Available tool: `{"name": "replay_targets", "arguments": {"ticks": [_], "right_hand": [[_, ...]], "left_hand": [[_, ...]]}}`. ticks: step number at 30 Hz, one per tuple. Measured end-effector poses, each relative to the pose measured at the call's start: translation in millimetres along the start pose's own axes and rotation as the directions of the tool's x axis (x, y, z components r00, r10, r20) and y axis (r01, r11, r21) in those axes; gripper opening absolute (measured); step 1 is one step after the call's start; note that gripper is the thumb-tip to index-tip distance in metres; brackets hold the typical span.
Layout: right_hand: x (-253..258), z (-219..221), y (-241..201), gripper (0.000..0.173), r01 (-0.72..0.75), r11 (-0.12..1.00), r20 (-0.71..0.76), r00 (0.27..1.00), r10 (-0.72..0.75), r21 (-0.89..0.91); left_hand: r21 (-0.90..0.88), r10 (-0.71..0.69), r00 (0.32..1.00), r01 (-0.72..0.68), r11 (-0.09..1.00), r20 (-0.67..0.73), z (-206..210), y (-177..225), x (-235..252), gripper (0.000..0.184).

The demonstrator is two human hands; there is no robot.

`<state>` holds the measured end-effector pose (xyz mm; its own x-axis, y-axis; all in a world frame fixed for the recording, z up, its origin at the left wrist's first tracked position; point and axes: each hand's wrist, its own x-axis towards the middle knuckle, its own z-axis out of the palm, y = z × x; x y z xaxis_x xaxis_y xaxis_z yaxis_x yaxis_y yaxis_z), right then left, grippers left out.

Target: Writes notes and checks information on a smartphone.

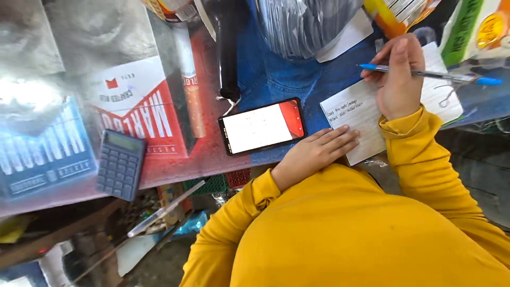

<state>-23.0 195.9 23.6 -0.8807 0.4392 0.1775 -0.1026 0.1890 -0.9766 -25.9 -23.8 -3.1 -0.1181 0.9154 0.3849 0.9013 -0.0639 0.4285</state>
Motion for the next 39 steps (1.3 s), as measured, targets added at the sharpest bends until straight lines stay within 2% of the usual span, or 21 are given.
{"name": "replay_targets", "arguments": {"ticks": [7, 8, 10, 12, 13, 18, 22, 26, 31, 36, 39], "right_hand": [[-0.1, -3.1, 6.9, 0.004, 0.08, 0.997, 0.042, 0.996, -0.079, -0.02], [-0.1, -5.2, 6.9, 0.006, 0.104, 0.994, 0.075, 0.992, -0.102, -0.023], [-1.6, -9.3, 0.6, 0.023, 0.094, 0.995, 0.144, 0.986, -0.087, -0.041], [-4.6, -7.1, -6.8, 0.041, 0.029, 0.998, 0.142, 0.99, -0.021, -0.053], [-5.7, -5.7, -7.2, 0.043, 0.023, 0.997, 0.123, 0.992, -0.014, -0.068], [-3.8, -5.9, 2.9, 0.041, 0.134, 0.955, -0.003, 0.99, -0.14, -0.266], [-2.8, -24.2, 28.8, 0.038, 0.218, 0.931, 0.037, 0.975, -0.217, -0.291], [-4.8, -1.2, 6.4, 0.044, 0.265, 0.857, 0.005, 0.956, -0.293, -0.441], [-4.1, -3.0, 5.0, 0.043, 0.222, 0.882, -0.02, 0.967, -0.252, -0.416], [-4.5, -4.2, 6.7, 0.046, 0.306, 0.835, 0.041, 0.945, -0.324, -0.457], [-3.9, -4.8, 6.2, 0.044, 0.229, 0.882, -0.004, 0.967, -0.254, -0.411]], "left_hand": [[-0.159, -0.013, 1.0, 0.01, 0.987, -0.015, -2.7, -3.5, -0.4, 0.038], [-0.175, -0.015, 1.0, 0.012, 0.985, -0.017, -2.9, -3.8, -0.2, 0.038], [-0.189, -0.011, 1.0, 0.009, 0.982, -0.009, -3.6, -4.5, 0.9, 0.037], [-0.193, -0.014, 1.0, 0.014, 0.981, 0.002, -4.2, -4.6, 1.4, 0.036], [-0.19, -0.016, 1.0, 0.017, 0.982, 0.007, -4.2, -4.6, 1.1, 0.036], [-0.196, -0.021, 1.0, 0.022, 0.98, 0.006, -3.4, -4.3, 0.2, 0.036], [-0.19, -0.025, 1.0, 0.024, 0.981, -0.003, -3.5, -3.4, -0.5, 0.036], [-0.196, -0.018, 1.0, 0.015, 0.981, -0.013, -4.6, -4.1, -0.5, 0.036], [-0.209, -0.018, 1.0, 0.013, 0.978, -0.023, -4.4, -4.9, 0.1, 0.035], [-0.218, -0.017, 0.999, 0.009, 0.976, -0.033, -3.6, -4.3, -1.0, 0.035], [-0.21, -0.016, 1.0, 0.012, 0.978, -0.018, -4.7, -4.4, -1.2, 0.036]]}}
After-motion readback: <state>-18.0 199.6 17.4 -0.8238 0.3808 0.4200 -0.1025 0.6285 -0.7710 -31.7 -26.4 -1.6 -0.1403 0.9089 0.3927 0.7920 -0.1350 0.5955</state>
